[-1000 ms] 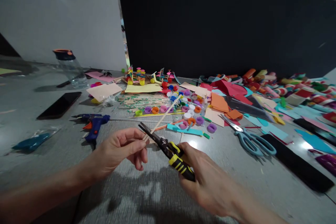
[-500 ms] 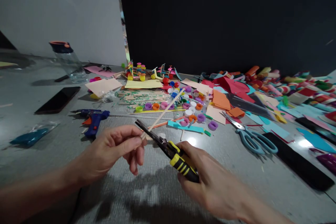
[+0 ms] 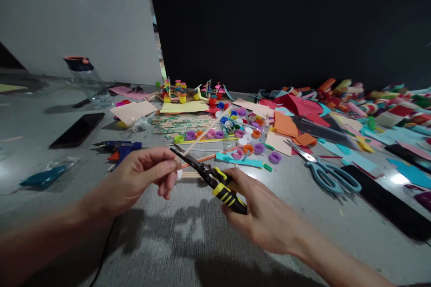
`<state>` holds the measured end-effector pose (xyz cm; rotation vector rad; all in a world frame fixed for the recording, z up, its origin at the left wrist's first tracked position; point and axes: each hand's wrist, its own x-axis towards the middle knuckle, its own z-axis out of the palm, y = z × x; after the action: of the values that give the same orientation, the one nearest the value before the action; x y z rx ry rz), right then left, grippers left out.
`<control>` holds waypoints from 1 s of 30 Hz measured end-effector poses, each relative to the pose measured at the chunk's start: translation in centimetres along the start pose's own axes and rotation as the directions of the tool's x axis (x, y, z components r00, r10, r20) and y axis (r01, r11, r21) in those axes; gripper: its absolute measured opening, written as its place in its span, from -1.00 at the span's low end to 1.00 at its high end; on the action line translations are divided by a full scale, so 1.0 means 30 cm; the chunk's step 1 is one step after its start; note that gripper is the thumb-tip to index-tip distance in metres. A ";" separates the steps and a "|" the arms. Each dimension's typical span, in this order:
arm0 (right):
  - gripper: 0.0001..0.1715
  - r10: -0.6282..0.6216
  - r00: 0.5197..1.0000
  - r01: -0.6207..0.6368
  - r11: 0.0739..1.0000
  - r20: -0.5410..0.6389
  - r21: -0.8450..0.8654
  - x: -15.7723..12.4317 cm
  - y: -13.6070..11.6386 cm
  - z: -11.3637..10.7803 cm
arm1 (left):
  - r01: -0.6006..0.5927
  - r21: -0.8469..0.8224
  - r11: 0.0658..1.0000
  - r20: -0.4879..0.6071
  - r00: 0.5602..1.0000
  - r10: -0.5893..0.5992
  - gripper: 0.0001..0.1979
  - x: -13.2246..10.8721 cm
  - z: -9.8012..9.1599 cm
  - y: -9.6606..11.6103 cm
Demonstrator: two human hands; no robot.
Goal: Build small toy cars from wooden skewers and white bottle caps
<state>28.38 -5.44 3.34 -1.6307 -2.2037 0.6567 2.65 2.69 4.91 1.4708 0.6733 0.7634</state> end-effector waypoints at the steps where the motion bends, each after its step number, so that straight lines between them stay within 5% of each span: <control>1: -0.39 -0.002 1.000 0.002 1.000 -0.001 0.000 -0.001 0.012 -0.007 | -0.029 0.020 0.999 -0.031 0.999 0.030 -0.81 0.000 -0.014 0.011; 7: -0.38 -0.027 0.999 0.036 0.979 0.046 -0.202 -0.052 0.076 -0.034 | -0.158 0.091 0.983 -0.155 0.973 0.171 -0.90 0.007 -0.072 0.040; 16: -0.38 -0.120 0.989 0.141 0.928 0.082 -0.343 -0.081 0.062 0.034 | -0.027 0.130 0.991 -0.059 0.998 0.035 -0.82 0.001 -0.046 0.022; 20: -0.33 -0.264 0.962 0.270 0.888 0.069 -0.373 -0.065 0.052 0.026 | 0.012 0.198 0.980 -0.020 1.000 -0.008 -0.78 -0.007 -0.027 0.010; 22: -0.56 -0.401 0.914 0.346 0.845 -0.055 -0.407 -0.049 0.021 0.006 | 0.008 0.265 0.964 -0.017 1.000 -0.004 -0.77 -0.016 -0.012 0.012; 25: -0.66 -0.643 0.720 0.433 0.710 -0.261 -0.555 0.001 -0.050 -0.028 | -0.003 0.381 0.924 -0.005 1.000 0.005 -0.74 -0.035 0.012 0.019; 27: -0.66 -0.729 0.632 0.466 0.628 -0.262 -0.624 0.051 -0.096 -0.043 | -0.024 0.459 0.888 0.008 1.000 0.023 -0.70 -0.047 0.023 0.022; 30: -0.81 -0.720 0.662 0.512 0.636 -0.207 -0.577 0.127 -0.134 -0.045 | -0.063 0.574 0.816 0.028 0.998 0.058 -0.65 -0.056 0.028 0.022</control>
<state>24.69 -2.56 6.60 -0.8707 -2.4511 -0.4470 2.28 0.81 5.47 2.0559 0.9050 0.6230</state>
